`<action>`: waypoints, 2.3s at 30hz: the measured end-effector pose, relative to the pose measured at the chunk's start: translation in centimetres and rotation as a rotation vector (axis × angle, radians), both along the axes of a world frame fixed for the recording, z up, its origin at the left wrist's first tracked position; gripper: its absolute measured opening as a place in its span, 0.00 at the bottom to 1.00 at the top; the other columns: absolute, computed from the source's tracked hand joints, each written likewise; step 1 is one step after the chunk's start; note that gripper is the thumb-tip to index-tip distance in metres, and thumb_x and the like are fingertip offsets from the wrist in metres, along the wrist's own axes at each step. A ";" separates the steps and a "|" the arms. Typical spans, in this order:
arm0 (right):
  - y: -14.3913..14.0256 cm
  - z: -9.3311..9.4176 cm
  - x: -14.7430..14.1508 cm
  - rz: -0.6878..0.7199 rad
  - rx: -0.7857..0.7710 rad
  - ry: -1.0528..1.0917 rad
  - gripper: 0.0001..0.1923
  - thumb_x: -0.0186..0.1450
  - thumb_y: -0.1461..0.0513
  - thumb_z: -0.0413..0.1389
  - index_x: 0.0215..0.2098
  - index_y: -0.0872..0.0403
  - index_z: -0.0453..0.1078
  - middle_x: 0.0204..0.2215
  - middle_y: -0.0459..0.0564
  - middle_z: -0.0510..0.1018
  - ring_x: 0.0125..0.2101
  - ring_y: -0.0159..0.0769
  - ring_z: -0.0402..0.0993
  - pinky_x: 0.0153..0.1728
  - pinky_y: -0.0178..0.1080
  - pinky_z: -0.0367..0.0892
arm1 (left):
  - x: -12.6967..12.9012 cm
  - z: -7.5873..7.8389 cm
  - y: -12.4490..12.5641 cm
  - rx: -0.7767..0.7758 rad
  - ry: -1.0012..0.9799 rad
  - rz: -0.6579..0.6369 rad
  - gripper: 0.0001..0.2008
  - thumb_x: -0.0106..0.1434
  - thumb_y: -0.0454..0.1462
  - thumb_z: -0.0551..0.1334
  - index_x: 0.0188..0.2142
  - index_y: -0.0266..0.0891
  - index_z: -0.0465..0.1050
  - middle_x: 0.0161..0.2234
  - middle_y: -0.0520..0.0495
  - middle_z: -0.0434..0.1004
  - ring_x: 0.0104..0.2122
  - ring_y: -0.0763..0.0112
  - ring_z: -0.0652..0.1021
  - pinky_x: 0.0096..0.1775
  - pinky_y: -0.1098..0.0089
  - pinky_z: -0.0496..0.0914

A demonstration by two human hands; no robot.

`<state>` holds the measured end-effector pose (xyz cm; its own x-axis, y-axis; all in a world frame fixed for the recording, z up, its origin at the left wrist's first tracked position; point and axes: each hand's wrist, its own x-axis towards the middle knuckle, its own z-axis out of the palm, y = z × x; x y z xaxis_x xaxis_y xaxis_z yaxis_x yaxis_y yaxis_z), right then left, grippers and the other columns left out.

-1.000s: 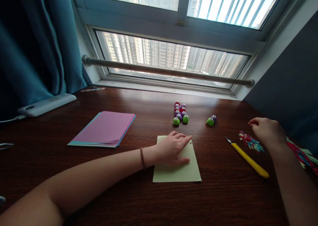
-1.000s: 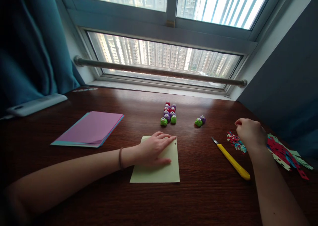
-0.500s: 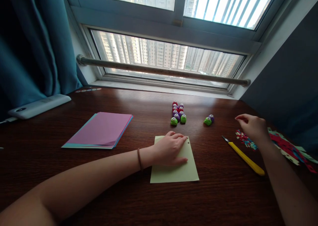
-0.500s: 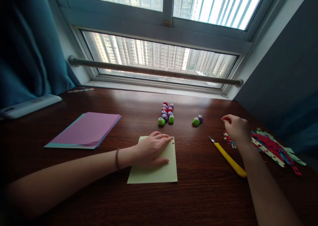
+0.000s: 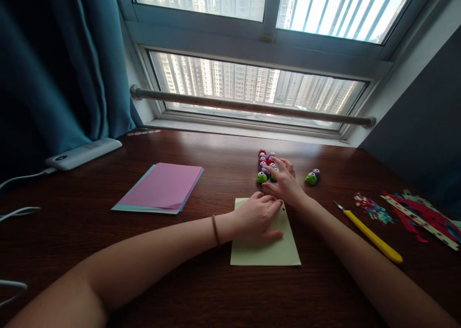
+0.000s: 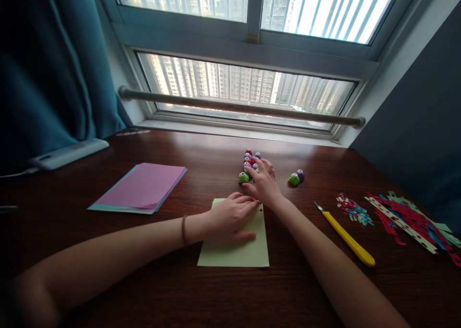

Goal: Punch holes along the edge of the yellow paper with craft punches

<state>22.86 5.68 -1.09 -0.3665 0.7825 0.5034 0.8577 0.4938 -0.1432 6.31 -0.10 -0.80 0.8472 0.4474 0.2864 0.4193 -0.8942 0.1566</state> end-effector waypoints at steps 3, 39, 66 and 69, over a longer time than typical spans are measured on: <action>0.8 -0.7 -1.0 0.018 -0.007 0.089 0.17 0.54 0.61 0.62 0.43 0.48 0.72 0.56 0.51 0.59 0.56 0.55 0.46 0.53 0.56 0.50 | -0.1 0.0 0.0 0.004 -0.014 -0.005 0.33 0.57 0.55 0.53 0.52 0.32 0.57 0.45 0.39 0.70 0.47 0.56 0.69 0.49 0.59 0.60; -9.0 -0.8 5.3 -0.020 -0.379 0.573 0.14 0.59 0.59 0.56 0.43 0.54 0.70 0.36 0.51 0.75 0.33 0.38 0.71 0.34 0.41 0.69 | 0.2 -0.6 0.3 -0.064 -0.098 0.078 0.43 0.51 0.60 0.56 0.54 0.28 0.54 0.45 0.35 0.70 0.49 0.56 0.69 0.50 0.61 0.65; -9.3 -0.1 5.8 0.035 -0.558 0.671 0.25 0.54 0.58 0.61 0.49 0.54 0.66 0.35 0.52 0.76 0.36 0.42 0.74 0.41 0.45 0.72 | 0.1 -0.3 -0.2 0.031 -0.037 0.078 0.41 0.54 0.60 0.52 0.54 0.28 0.56 0.51 0.34 0.67 0.52 0.56 0.66 0.53 0.59 0.58; -9.2 -0.3 5.8 0.037 -0.525 0.623 0.24 0.53 0.58 0.62 0.48 0.54 0.66 0.34 0.51 0.76 0.33 0.40 0.74 0.38 0.43 0.73 | 0.0 -0.3 -0.2 0.010 -0.052 0.078 0.41 0.54 0.60 0.53 0.55 0.29 0.55 0.51 0.35 0.66 0.53 0.56 0.65 0.53 0.59 0.58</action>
<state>28.64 -3.54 -1.34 -0.1706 0.9660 0.1945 0.5282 0.2563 -0.8096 6.35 -0.33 -1.08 0.7939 0.5081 0.3340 0.4791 -0.8610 0.1710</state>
